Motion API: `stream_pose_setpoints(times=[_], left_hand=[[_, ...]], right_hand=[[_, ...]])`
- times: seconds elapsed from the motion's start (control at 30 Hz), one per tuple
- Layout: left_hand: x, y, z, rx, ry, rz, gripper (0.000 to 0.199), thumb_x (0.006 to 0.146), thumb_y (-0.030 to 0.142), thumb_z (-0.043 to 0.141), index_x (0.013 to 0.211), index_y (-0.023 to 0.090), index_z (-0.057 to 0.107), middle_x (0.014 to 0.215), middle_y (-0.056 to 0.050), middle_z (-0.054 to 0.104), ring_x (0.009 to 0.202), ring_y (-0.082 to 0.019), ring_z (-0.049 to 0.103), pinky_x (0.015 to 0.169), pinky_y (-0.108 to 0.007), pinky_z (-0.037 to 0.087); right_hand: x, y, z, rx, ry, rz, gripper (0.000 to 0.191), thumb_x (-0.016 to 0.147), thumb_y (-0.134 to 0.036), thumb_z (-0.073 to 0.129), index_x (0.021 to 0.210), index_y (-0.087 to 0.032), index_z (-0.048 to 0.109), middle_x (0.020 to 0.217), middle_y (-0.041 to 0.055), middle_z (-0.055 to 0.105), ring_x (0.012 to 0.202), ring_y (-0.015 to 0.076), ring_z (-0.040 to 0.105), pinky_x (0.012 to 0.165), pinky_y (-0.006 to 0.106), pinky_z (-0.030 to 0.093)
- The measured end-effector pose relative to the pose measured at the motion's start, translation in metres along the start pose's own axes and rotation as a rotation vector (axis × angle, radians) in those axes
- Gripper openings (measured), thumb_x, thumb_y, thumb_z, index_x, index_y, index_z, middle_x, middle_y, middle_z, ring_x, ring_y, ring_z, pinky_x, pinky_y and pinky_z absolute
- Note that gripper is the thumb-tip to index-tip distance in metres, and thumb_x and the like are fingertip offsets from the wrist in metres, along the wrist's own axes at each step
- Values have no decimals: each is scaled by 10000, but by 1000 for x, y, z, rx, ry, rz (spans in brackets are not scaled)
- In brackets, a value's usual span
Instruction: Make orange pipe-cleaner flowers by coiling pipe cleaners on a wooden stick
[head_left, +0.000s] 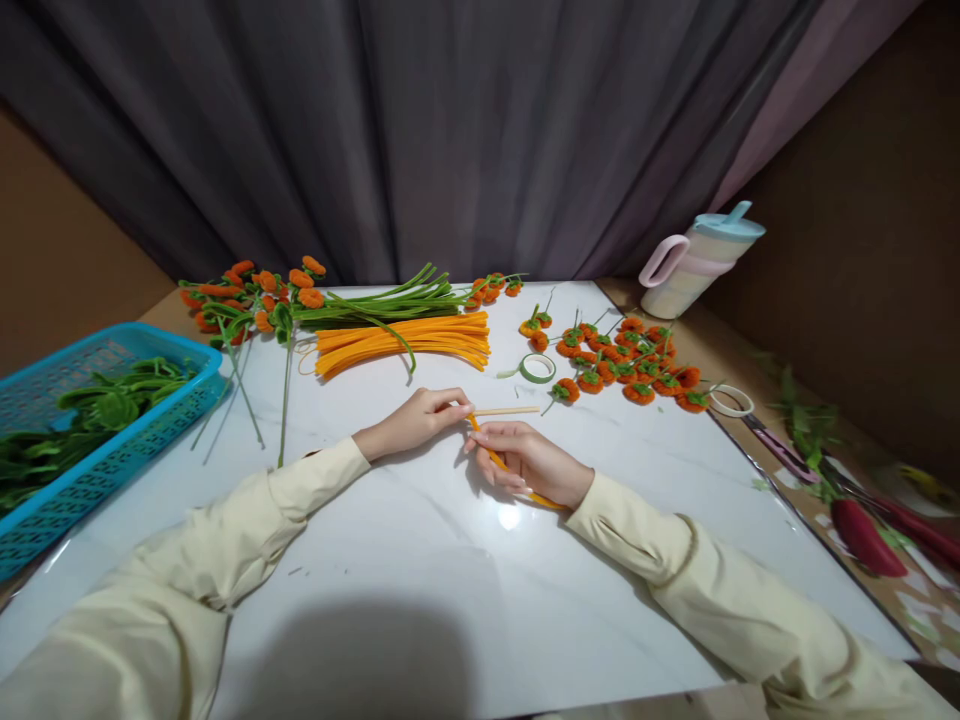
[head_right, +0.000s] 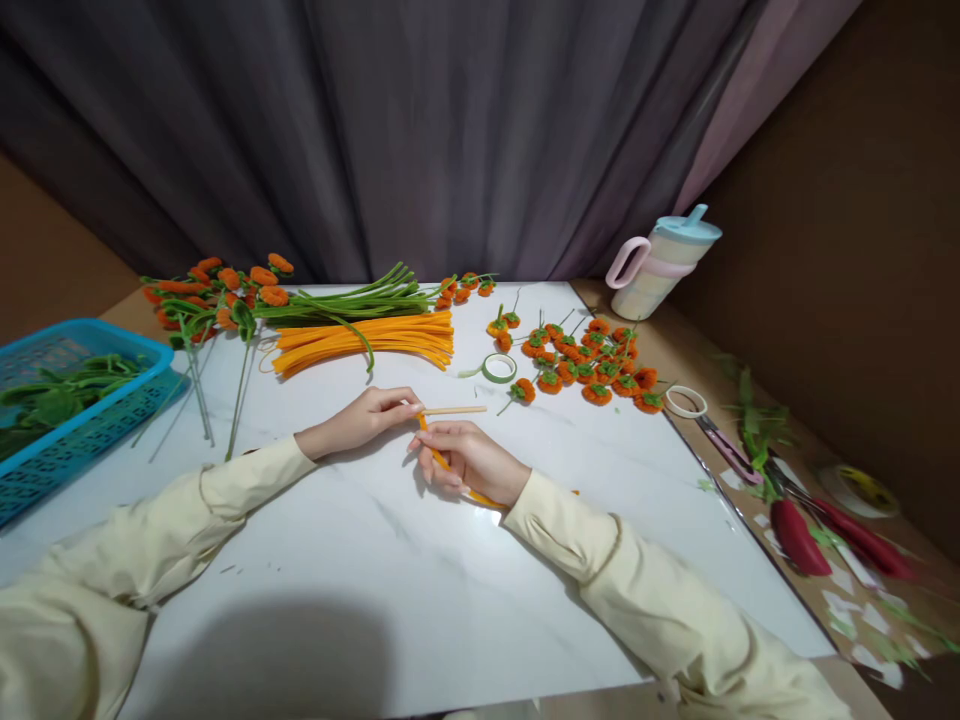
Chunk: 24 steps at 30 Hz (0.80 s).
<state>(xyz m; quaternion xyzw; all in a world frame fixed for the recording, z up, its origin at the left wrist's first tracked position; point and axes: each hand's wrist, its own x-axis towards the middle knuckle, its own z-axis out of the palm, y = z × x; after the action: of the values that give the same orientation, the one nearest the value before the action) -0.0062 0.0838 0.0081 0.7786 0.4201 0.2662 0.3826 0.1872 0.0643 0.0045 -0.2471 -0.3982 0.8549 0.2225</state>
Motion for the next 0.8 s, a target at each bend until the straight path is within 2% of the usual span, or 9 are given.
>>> stream_pose_setpoints(times=[0.1, 0.23, 0.33, 0.5, 0.67, 0.8], left_hand=[[2, -1, -4, 32, -68, -8, 295, 883, 356, 431, 789, 132, 597, 686, 12, 559, 645, -105, 467, 634, -198, 357], [2, 2, -4, 192, -117, 7, 279, 884, 326, 435, 802, 144, 629, 562, 36, 522, 549, -91, 439, 581, -193, 326], [2, 3, -3, 241, -114, -14, 263, 880, 324, 445, 806, 150, 628, 536, 42, 505, 526, -89, 435, 563, -190, 316], [2, 2, -4, 178, -89, -87, 242, 861, 371, 471, 845, 148, 564, 583, 42, 524, 532, -91, 444, 556, -188, 325], [2, 3, -6, 223, -129, -31, 255, 857, 349, 461, 709, 149, 521, 551, 43, 476, 530, -91, 417, 544, -193, 298], [1, 6, -12, 277, -191, -6, 263, 867, 343, 447, 683, 159, 489, 501, 59, 412, 491, -83, 375, 521, -194, 275]], right_hand=[[0, -1, 0, -9, 15, 20, 175, 840, -248, 537, 840, -79, 581, 527, -3, 582, 273, 27, 298, 259, 152, 221], [-1, -1, 0, -13, 13, 58, 171, 838, -246, 526, 821, -85, 581, 511, -4, 574, 273, 18, 255, 262, 142, 191], [-1, -1, -2, -12, 3, 60, 169, 838, -247, 525, 827, -89, 584, 509, -7, 565, 280, 17, 245, 263, 139, 179], [-1, -3, -5, 10, -4, 68, 169, 852, -241, 513, 862, -94, 595, 528, -15, 555, 297, 13, 235, 267, 128, 160], [-1, -4, -8, 41, -35, 102, 171, 865, -212, 483, 882, -90, 602, 528, -17, 545, 288, 8, 216, 267, 122, 141], [0, -4, -11, 62, -60, 122, 180, 877, -193, 456, 894, -88, 601, 511, -26, 526, 281, 6, 193, 253, 112, 141]])
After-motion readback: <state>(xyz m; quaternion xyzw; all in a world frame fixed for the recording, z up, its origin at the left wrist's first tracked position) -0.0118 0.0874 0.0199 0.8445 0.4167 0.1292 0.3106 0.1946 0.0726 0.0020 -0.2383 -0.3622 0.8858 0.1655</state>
